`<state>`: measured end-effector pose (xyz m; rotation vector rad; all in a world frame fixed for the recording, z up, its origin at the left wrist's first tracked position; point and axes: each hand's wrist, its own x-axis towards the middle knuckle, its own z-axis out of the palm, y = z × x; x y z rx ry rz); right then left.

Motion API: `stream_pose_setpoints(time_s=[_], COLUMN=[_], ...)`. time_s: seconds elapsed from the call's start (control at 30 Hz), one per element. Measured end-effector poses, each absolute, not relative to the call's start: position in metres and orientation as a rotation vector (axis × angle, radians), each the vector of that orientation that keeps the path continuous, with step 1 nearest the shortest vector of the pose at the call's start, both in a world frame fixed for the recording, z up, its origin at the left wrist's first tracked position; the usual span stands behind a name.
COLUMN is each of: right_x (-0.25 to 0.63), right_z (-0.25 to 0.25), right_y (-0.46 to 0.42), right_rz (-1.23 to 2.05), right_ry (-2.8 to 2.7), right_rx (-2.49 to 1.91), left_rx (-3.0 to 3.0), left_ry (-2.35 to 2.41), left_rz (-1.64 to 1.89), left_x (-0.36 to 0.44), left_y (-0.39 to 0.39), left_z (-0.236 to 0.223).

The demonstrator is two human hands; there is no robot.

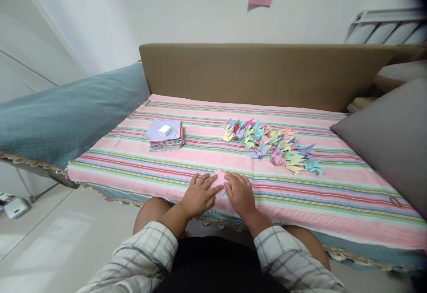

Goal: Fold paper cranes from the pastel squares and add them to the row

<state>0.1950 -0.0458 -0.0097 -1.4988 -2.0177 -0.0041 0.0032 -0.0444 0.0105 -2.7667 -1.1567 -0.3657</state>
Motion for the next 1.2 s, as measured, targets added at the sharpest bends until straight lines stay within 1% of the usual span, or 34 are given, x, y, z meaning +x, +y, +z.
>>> stream_pose_setpoints(time_s=[0.33,0.53,0.6,0.73,0.83,0.93,1.2], right_x=[0.194,0.195,0.195,0.195,0.194,0.193,0.193], right_z=[-0.008,-0.010,-0.010,-0.010,-0.012,-0.014,-0.018], right_y=[-0.048,-0.049,-0.049,-0.049,-0.049,-0.050,-0.052], right_rz=[-0.027,-0.036,-0.052,-0.049,-0.048,-0.069,-0.084], right_ry=[-2.028,-2.051,-2.065,-2.083,-2.055,-1.999,-1.973], right_rx=[-1.511,-1.519,-1.520,-1.517,-1.507,-1.530,-1.578], left_rx=[-2.720,-2.665,-2.711,-2.873,-2.884,-2.856,-2.849], left_ry=[-1.306,-1.259,-1.155,-0.906,-0.979,-1.067,-1.108], left_rz=[-0.549,-0.860,-0.809,-0.585,-0.480,-0.457,-0.394], left_x=[-0.024,-0.021,-0.009,0.018,0.027,0.029,0.028], left_y=[-0.043,-0.046,-0.047,-0.043,-0.041,-0.041,-0.042], left_z=[0.004,0.013,0.019,0.018,0.007,-0.001,-0.003])
